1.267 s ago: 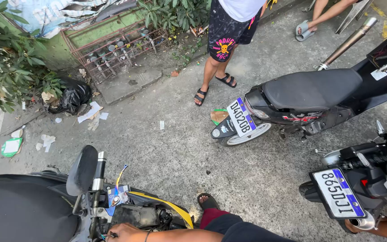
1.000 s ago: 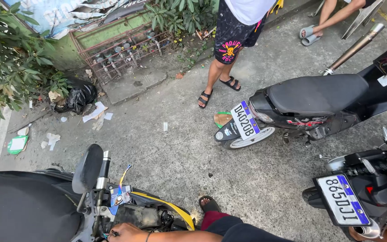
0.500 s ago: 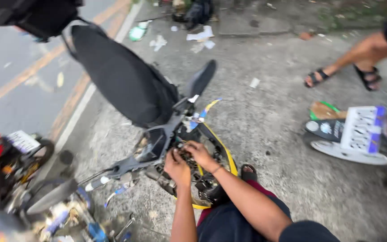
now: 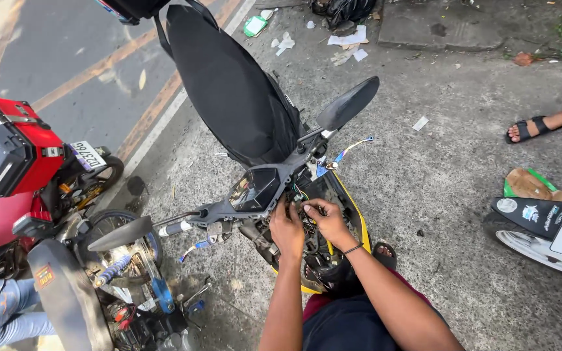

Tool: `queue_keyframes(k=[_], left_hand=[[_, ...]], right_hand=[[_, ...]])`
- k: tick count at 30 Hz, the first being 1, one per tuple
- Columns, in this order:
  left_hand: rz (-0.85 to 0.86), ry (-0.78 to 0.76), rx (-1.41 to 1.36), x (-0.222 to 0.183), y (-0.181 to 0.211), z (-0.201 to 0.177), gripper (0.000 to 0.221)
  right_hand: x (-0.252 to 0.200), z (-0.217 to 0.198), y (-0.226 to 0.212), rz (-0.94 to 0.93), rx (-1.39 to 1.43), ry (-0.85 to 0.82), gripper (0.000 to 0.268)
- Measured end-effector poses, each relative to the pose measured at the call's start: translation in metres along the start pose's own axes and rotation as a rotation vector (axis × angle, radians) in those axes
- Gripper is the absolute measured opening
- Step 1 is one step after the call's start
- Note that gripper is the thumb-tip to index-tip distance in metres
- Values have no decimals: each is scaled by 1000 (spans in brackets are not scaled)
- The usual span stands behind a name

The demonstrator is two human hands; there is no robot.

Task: Repairing the electrical wiring of a motorcycle using pliers and a screwdriver

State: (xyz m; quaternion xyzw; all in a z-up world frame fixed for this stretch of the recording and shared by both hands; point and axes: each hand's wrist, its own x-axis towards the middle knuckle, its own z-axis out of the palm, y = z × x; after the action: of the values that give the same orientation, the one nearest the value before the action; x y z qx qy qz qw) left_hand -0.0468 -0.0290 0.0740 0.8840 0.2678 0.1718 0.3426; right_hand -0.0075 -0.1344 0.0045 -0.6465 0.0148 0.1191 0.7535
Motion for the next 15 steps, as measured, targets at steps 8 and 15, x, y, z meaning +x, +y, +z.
queue_keyframes(k=[8, 15], left_hand=[[-72, -50, 152, 7, -16, 23, 24], [-135, -125, -96, -16, 10, -22, 21]], right_hand=[[8, -15, -36, -40, -230, 63, 12], [50, -3, -58, 109, -461, -83, 28]])
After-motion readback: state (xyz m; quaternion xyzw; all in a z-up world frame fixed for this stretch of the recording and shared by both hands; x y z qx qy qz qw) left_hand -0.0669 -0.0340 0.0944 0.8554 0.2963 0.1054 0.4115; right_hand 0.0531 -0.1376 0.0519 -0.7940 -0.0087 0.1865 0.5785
